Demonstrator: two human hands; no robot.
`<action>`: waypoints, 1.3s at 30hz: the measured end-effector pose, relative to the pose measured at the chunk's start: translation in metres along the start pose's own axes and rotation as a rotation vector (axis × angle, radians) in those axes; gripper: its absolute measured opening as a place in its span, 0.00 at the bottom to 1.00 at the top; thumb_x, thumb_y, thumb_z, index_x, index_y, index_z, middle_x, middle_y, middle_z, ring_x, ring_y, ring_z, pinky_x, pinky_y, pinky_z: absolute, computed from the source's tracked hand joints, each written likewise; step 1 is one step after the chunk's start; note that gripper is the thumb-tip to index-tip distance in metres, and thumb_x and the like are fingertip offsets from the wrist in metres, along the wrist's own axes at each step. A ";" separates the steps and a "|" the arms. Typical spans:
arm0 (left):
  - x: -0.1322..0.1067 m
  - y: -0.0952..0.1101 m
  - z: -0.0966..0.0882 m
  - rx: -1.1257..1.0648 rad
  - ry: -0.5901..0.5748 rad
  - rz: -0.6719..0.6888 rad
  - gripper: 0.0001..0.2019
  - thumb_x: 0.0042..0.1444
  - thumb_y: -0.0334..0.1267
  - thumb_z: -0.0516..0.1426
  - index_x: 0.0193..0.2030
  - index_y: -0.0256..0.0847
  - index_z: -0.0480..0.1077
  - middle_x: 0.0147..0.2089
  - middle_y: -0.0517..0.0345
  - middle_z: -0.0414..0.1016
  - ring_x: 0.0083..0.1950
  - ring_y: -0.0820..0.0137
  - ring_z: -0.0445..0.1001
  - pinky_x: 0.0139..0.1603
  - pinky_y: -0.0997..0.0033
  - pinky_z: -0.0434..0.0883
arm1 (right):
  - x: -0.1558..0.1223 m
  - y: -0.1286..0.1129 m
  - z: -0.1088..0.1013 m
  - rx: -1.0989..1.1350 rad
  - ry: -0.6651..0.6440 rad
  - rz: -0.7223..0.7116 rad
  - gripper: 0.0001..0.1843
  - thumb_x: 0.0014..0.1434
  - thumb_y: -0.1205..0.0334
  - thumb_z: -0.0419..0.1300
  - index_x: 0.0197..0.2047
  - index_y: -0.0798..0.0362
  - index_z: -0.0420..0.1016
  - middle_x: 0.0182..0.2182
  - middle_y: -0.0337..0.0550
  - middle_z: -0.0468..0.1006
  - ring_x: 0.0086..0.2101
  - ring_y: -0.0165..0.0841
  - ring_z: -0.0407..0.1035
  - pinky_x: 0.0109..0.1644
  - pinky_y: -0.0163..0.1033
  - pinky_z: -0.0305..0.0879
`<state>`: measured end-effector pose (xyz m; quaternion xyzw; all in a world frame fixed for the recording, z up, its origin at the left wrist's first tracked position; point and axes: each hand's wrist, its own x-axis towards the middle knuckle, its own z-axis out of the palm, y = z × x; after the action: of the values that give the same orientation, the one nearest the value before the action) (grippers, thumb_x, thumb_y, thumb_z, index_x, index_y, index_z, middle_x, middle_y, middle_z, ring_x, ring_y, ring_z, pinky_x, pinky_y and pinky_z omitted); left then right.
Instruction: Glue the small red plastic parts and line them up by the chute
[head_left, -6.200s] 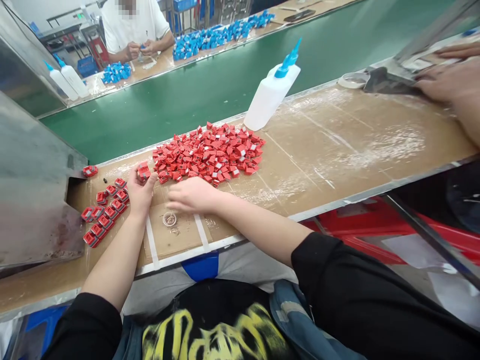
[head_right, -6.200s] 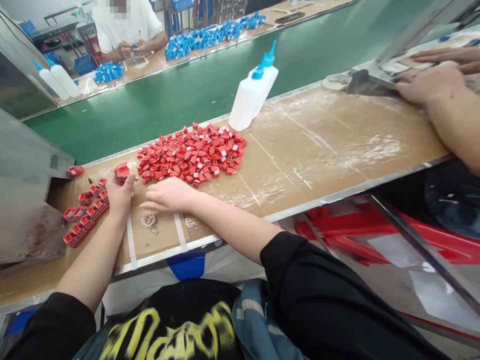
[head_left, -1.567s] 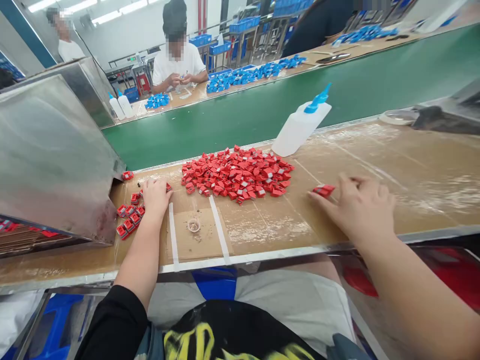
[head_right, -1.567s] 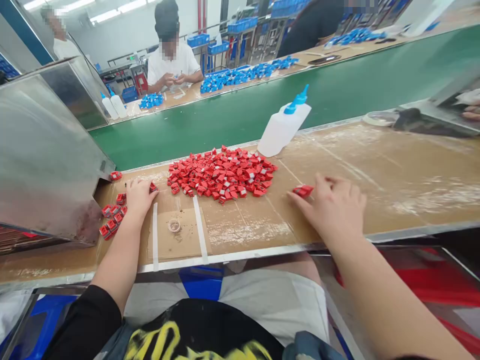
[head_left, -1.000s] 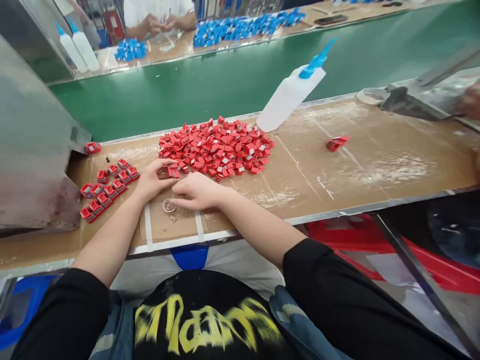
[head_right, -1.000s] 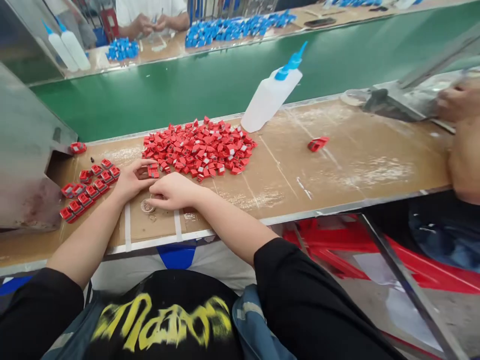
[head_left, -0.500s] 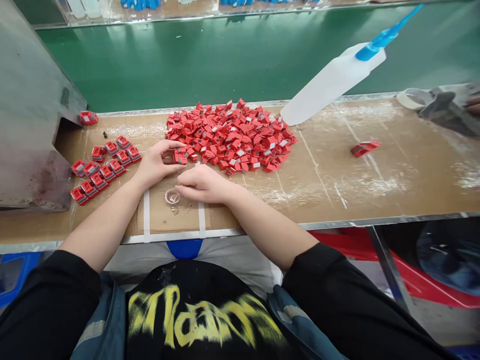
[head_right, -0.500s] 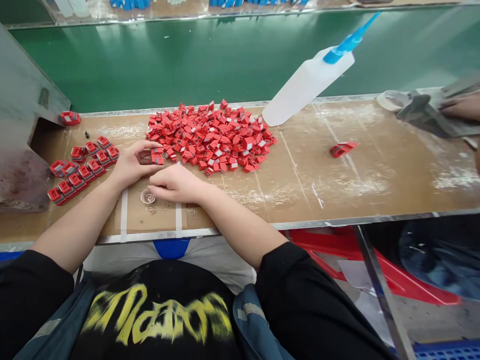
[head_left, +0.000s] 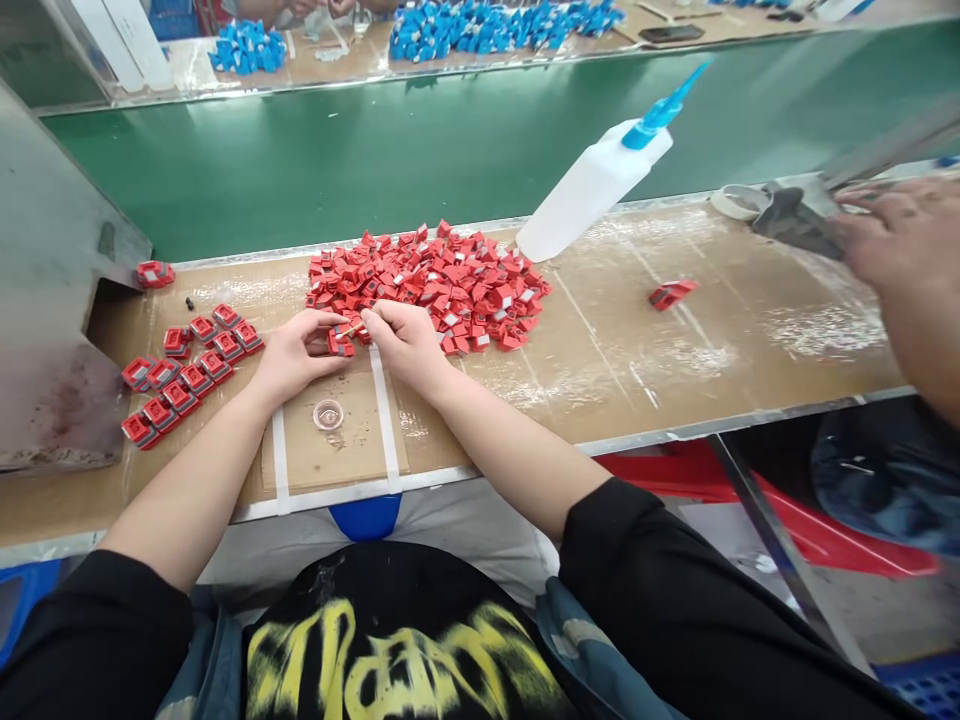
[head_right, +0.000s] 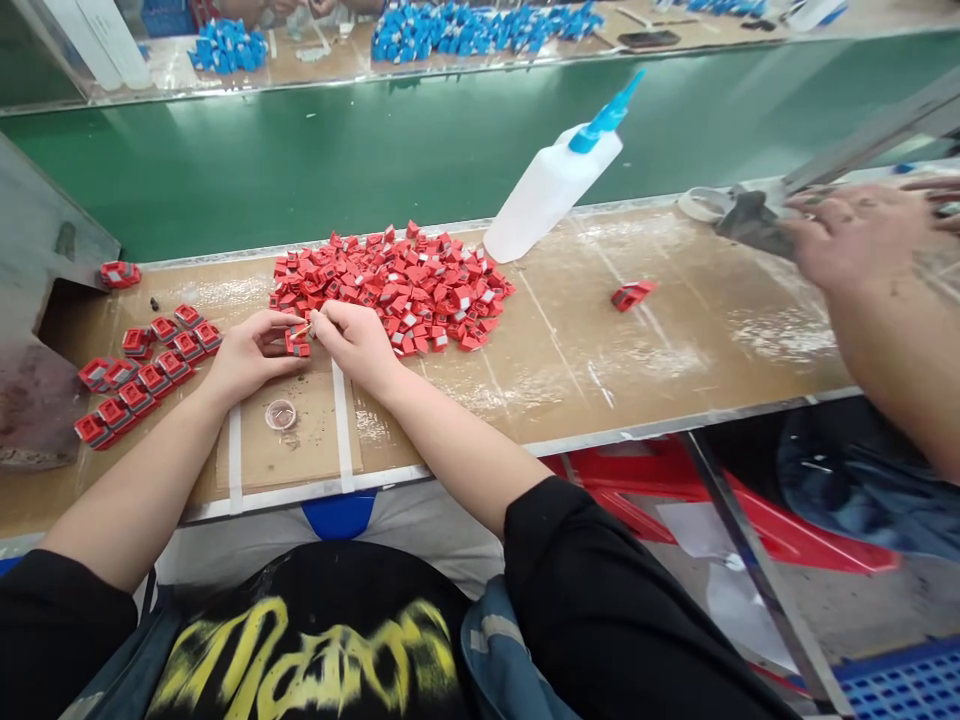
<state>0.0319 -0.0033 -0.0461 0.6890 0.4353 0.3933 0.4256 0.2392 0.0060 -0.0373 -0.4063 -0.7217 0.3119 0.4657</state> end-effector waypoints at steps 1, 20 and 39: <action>0.000 0.000 0.000 0.005 -0.001 0.003 0.27 0.47 0.39 0.73 0.55 0.43 0.77 0.57 0.52 0.77 0.51 0.60 0.82 0.58 0.54 0.81 | 0.000 0.001 0.001 -0.009 -0.009 -0.002 0.24 0.70 0.48 0.52 0.25 0.50 0.53 0.22 0.35 0.57 0.26 0.28 0.52 0.33 0.37 0.51; 0.000 0.001 -0.002 0.033 0.091 0.068 0.25 0.51 0.39 0.71 0.57 0.43 0.76 0.59 0.51 0.75 0.57 0.59 0.79 0.55 0.58 0.82 | -0.007 -0.008 -0.007 -0.041 -0.075 -0.154 0.24 0.70 0.51 0.50 0.24 0.49 0.50 0.21 0.35 0.55 0.24 0.29 0.52 0.32 0.38 0.50; 0.000 -0.002 -0.009 -0.015 0.325 0.068 0.27 0.50 0.40 0.72 0.58 0.43 0.76 0.60 0.48 0.75 0.57 0.58 0.79 0.49 0.63 0.83 | 0.005 0.017 -0.030 -0.697 -0.264 -0.257 0.15 0.73 0.57 0.55 0.47 0.48 0.85 0.45 0.49 0.79 0.45 0.42 0.65 0.49 0.47 0.57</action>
<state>0.0232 -0.0001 -0.0445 0.6274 0.4720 0.5170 0.3410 0.2702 0.0209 -0.0380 -0.4030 -0.8829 0.0370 0.2383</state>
